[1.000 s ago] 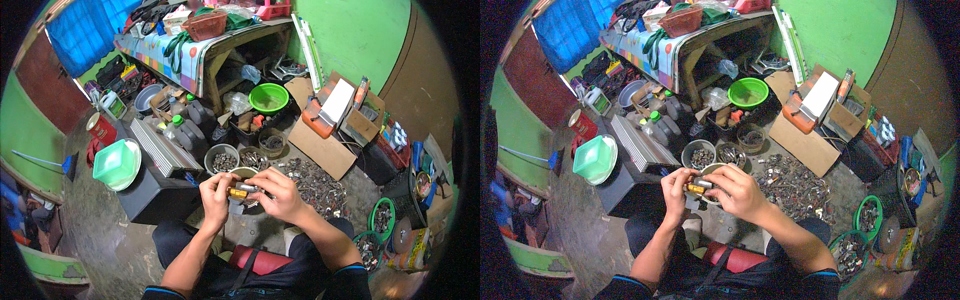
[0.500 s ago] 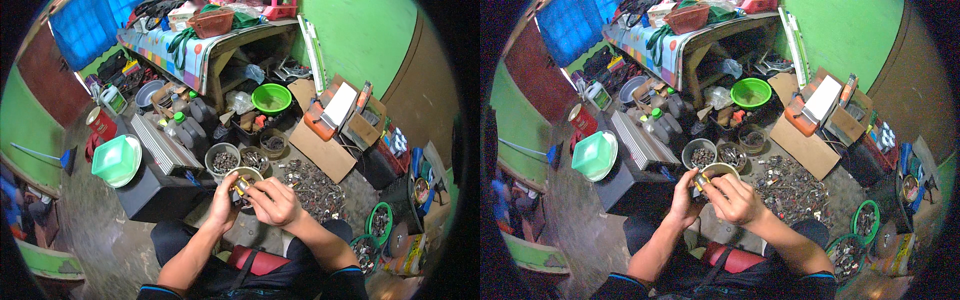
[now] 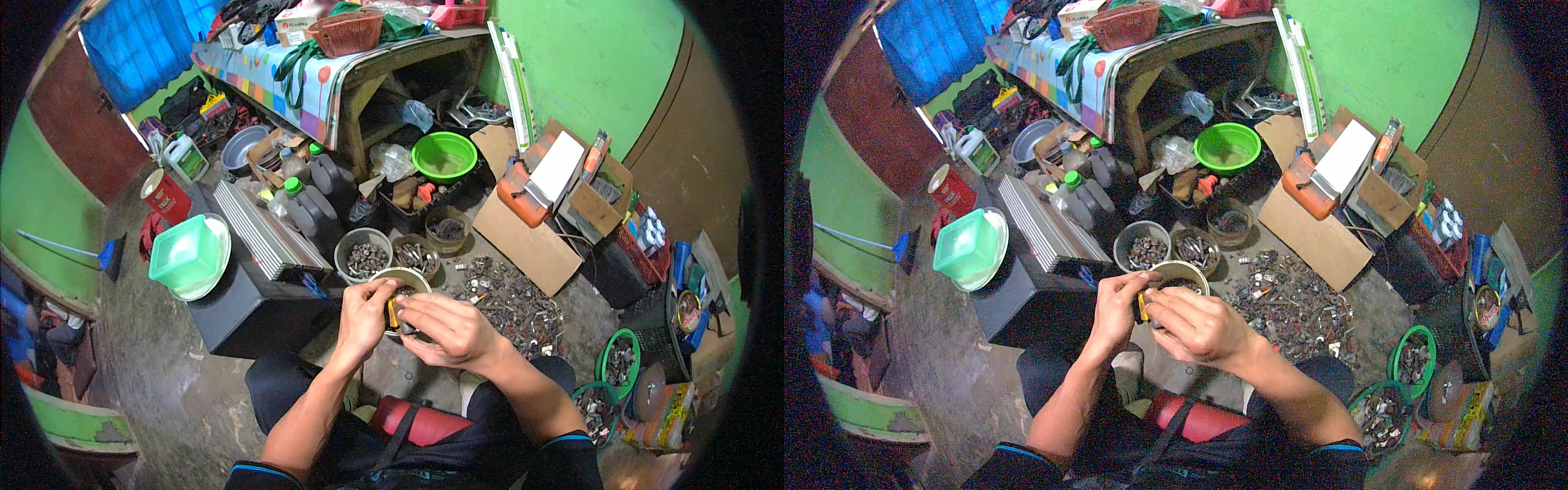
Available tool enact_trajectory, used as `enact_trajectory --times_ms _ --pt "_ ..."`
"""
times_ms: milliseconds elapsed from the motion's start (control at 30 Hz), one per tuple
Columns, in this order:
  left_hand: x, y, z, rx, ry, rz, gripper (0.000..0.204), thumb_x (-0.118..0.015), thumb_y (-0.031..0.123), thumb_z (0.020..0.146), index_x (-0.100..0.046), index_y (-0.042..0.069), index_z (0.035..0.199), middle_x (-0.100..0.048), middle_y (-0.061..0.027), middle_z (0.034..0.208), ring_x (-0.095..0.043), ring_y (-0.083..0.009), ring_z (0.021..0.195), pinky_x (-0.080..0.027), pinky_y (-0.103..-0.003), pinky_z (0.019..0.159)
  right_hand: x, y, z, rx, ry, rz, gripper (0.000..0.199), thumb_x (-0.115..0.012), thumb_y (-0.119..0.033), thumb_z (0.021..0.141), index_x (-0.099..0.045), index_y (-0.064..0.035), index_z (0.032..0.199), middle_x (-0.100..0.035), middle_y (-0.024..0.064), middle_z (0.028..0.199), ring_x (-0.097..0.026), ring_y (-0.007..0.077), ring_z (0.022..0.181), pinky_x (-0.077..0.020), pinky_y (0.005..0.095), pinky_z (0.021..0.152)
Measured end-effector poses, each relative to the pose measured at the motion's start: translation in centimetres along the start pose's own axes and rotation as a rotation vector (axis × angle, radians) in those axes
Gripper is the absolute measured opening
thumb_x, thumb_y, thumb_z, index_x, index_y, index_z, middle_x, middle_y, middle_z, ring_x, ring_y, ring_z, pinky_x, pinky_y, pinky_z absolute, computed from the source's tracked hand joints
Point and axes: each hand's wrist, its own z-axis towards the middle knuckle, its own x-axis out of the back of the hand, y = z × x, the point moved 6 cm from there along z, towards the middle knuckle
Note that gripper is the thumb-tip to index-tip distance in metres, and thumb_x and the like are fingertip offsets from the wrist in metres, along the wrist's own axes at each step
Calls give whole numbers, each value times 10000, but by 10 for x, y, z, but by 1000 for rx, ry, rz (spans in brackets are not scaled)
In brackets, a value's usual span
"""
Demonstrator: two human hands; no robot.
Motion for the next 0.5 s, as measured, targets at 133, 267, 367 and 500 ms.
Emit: enact_trajectory --times_ms 133,267,367,500 --pt "1 2 -3 -36 -22 23 287 -544 130 909 -678 -87 1040 -696 -108 872 -620 -121 791 -494 -258 717 0 4 -3 -14 -7 49 343 -728 -49 657 -664 32 984 -679 190 1050 -680 307 916 -562 372 827" --pt "5 9 -5 -50 16 99 272 -557 132 906 -680 -79 1025 -681 -85 802 -606 -108 720 -487 -259 651 1 5 -1 -37 -34 54 351 -736 -45 671 -668 27 1007 -684 173 1047 -683 297 910 -565 366 803" --pt "6 8 -5 -75 35 106 263 -565 130 901 -676 -79 1017 -670 -75 754 -593 -103 662 -479 -262 604 3 12 1 -98 -69 99 328 -744 -45 684 -677 12 1001 -699 153 1006 -694 280 874 -570 354 771" --pt "8 4 -3 -129 51 196 273 -573 142 892 -671 -78 1022 -672 -83 742 -594 -105 642 -483 -269 598 5 28 4 -235 -68 287 257 -755 -61 706 -704 -9 952 -717 138 908 -710 264 805 -574 338 725"
